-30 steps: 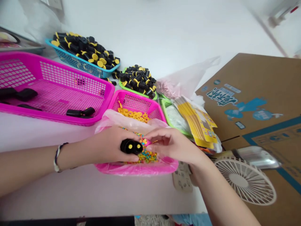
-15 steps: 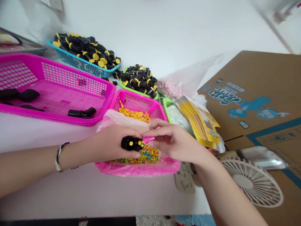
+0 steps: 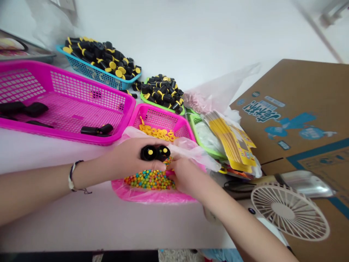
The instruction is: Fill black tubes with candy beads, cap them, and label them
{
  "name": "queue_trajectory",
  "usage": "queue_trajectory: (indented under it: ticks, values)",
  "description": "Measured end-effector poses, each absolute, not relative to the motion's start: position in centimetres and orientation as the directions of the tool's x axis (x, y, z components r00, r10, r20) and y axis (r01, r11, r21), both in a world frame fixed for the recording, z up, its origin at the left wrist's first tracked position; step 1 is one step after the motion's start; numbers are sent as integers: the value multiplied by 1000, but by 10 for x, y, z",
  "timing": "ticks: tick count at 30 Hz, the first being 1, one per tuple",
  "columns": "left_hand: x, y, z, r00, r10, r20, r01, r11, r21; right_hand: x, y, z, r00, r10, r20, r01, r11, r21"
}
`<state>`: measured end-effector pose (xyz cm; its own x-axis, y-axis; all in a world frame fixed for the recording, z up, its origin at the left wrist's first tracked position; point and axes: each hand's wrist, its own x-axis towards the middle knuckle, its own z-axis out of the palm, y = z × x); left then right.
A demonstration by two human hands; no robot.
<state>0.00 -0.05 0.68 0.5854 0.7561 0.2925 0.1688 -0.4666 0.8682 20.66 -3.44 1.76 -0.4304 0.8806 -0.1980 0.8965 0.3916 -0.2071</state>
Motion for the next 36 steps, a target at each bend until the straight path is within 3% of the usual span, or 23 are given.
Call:
queue_trajectory:
  ticks: [4,13,27,32,36]
  values:
    - [-4,0,16,586,771,249,167,-415,894,189,-33,10,-479,861,-169,863,428,-268]
    - [-7,1,10,555,776,299,97,-417,904,183,-30,5,-466,867,-176,814,342,-469]
    - [-8,0,16,580,763,286,107,-419,902,197,-31,15,-411,879,-243,663,105,-741]
    - [-9,-2,18,567,784,252,189,-421,887,225,-42,39,-305,930,-204,613,27,-790]
    - [-5,-1,12,628,713,312,140,-498,856,235,-48,64,-223,973,-60,598,88,-797]
